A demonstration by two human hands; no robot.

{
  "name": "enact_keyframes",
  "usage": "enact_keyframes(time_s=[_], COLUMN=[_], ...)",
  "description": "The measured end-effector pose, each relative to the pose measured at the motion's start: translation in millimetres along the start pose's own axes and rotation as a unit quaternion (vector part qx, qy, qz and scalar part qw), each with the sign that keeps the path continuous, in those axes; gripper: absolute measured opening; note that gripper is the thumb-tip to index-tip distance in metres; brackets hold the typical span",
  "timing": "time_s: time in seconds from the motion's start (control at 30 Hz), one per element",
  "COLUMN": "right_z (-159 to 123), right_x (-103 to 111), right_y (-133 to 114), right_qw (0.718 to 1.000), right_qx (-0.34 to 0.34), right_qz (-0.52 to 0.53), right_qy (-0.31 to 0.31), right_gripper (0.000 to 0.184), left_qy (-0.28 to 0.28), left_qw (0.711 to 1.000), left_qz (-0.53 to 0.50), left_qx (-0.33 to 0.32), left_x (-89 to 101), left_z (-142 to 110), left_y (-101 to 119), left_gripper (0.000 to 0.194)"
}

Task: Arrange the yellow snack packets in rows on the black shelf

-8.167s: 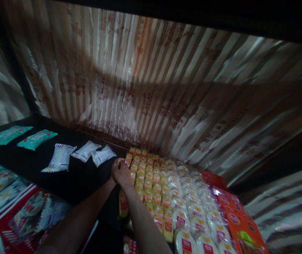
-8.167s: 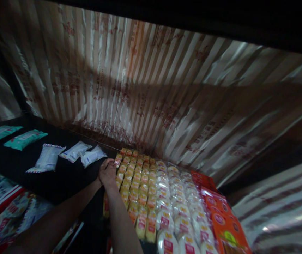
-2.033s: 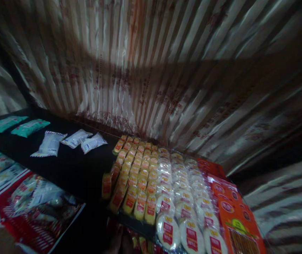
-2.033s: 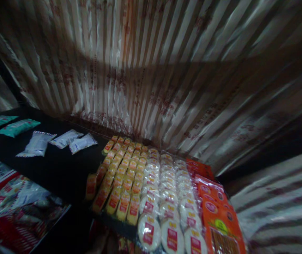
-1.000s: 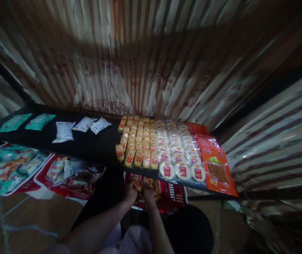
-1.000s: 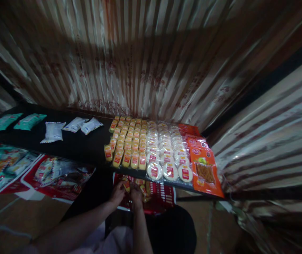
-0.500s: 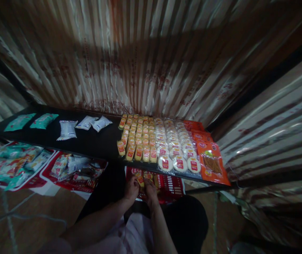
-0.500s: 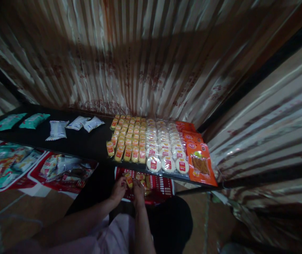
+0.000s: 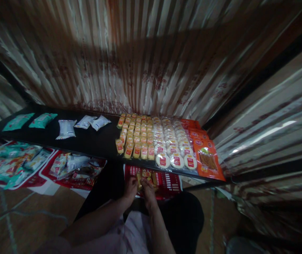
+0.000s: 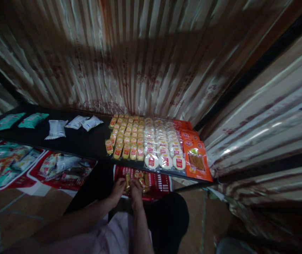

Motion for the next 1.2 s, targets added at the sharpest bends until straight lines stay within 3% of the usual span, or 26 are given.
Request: enact_keyframes(time_s=[0.2,0.4,0.8,1.2], right_z=[-3.6,-3.6,-3.1,-4.8], right_x=[-4.5,-5.0,-6.4,-11.6], right_y=[-4.5,-5.0,-8.4,-15.7], right_qw=[1.000,0.999,1.000,0.999], right_qx=[0.003,0.029,0.020,0.042], right_qz=[0.009,0.001,0.012,-0.008], right_qy=[-0.029,-0.020,-0.017,-0.023], right_gripper=[0.041,0.038,0.042,0.042], left_qy=[0.006,0.000,0.014,0.010], left_qw=[1.000,1.000,0.999,0.994], left_qz=[0.000,0.004,-0.011,-0.089], left_qx=[0.006,0.006,0.031,0.059], left_x=[3.4,5.5,11.3,11.7], left_z=[-0.1,-0.1,4.1,5.0], left_y=[2.5,3.1,1.4,-2.2], left_gripper=[0.021,0.024,0.022,0.017])
Point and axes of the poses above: each hand's wrist, its own z-axis towards the middle knuckle, its own x-axis out of the back of the hand, y = z × x, the point moved 2 cm from there along z, towards the middle knuckle, and after that the axes turned 4 degrees about y, right-handed, at the moved point
